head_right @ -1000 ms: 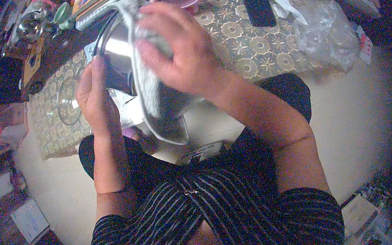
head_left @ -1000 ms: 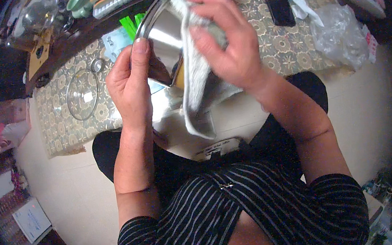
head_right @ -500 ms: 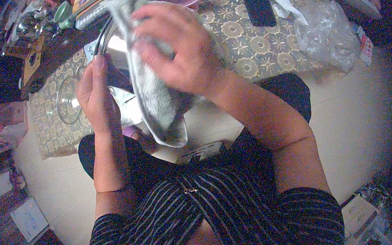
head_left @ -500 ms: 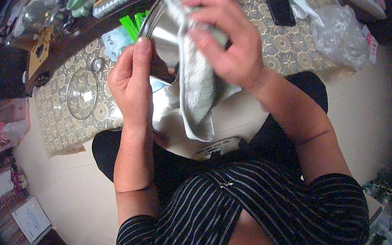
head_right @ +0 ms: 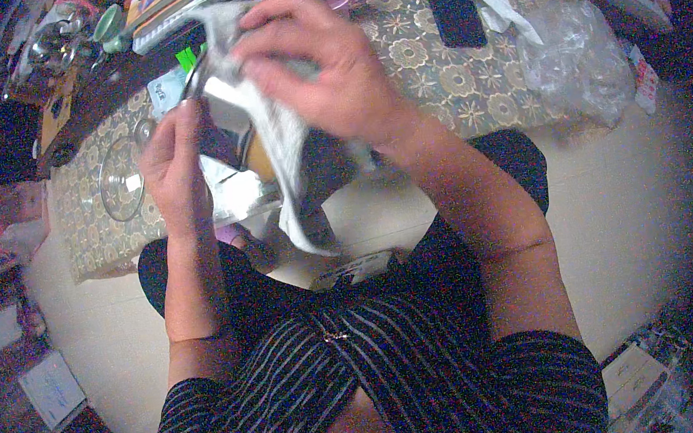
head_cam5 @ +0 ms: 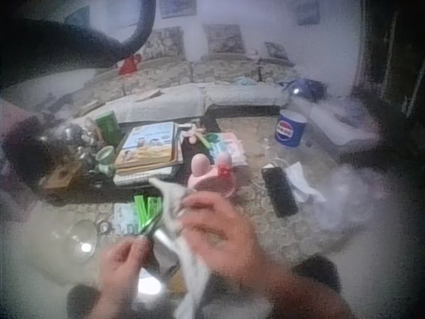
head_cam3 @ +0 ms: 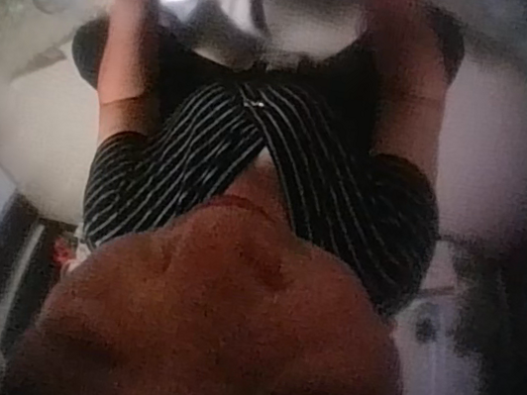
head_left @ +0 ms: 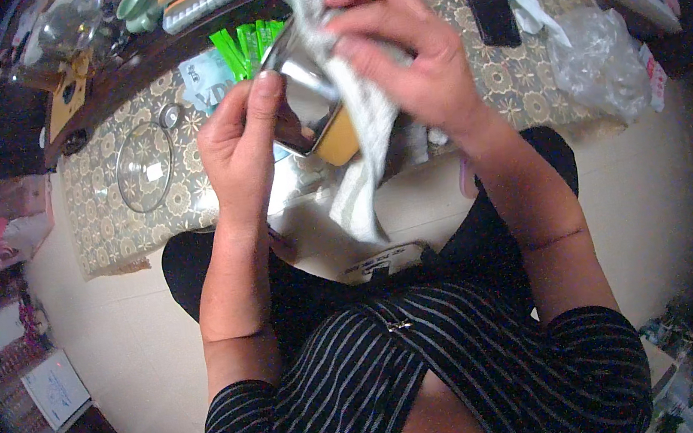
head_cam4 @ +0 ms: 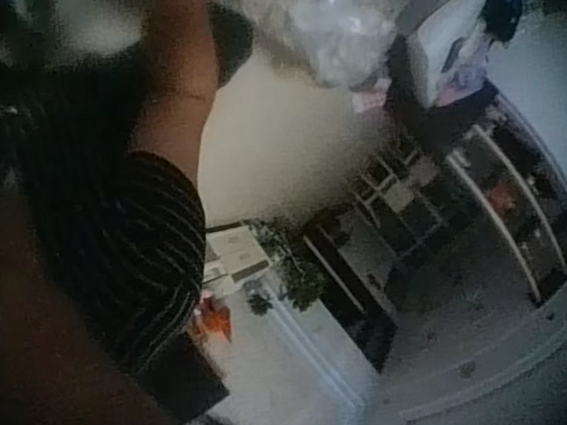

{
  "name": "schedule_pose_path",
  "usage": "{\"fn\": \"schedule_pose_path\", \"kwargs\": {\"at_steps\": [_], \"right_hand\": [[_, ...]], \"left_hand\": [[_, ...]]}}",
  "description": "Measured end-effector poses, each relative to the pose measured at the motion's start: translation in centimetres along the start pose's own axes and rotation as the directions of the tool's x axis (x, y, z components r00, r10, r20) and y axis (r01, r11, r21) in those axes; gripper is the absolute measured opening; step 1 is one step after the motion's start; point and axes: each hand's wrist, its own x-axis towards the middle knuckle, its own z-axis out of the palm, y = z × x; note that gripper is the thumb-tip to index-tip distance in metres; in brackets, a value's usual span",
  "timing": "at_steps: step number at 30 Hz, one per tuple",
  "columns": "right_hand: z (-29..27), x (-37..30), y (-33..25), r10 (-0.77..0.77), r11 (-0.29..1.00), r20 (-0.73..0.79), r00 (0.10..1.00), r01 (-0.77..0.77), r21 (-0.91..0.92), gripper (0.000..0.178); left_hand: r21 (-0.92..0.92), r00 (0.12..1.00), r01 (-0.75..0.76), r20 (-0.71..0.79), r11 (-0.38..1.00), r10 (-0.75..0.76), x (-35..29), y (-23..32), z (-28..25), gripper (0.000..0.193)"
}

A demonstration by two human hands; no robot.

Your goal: The person wipes a small metal container with a cloth, cleaning the interior, exterior, and lid. The person rotates the container and uses different parts of the cloth to wipe various surfaces.

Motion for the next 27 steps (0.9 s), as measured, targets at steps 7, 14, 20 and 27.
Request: {"fn": "schedule_pose_path", "kwargs": {"at_steps": [7, 14, 20, 27], "right_hand": [[0.3, -0.2, -2.4, -0.024, 0.991, -0.01, 1.0, 0.022, -0.133, 0.023], [-0.8, 0.2, 0.9, 0.18, 0.981, -0.113, 0.977, -0.171, 0.091, 0.02], [-2.3, 0.5, 2.7, 0.27, 0.935, 0.039, 0.962, -0.272, 0.226, 0.022], [-4.3, 0.6, 2.2, 0.417, 0.818, 0.348, 0.84, -0.513, 0.258, 0.02]], "left_hand": [[0.032, 0.992, 0.053, 0.109, 0.998, -0.056, -0.2, 0.2, 0.2, 0.028], [-0.083, 0.996, 0.07, 0.059, 0.994, -0.066, -0.4, 0.4, 0.1, 0.027], [-0.131, 0.989, 0.04, 0.147, 0.991, -0.02, 0.0, 0.2, -1.7, 0.027], [-0.014, 0.937, 0.08, 0.343, 0.997, -0.07, 0.7, 0.5, -3.1, 0.025]]}}
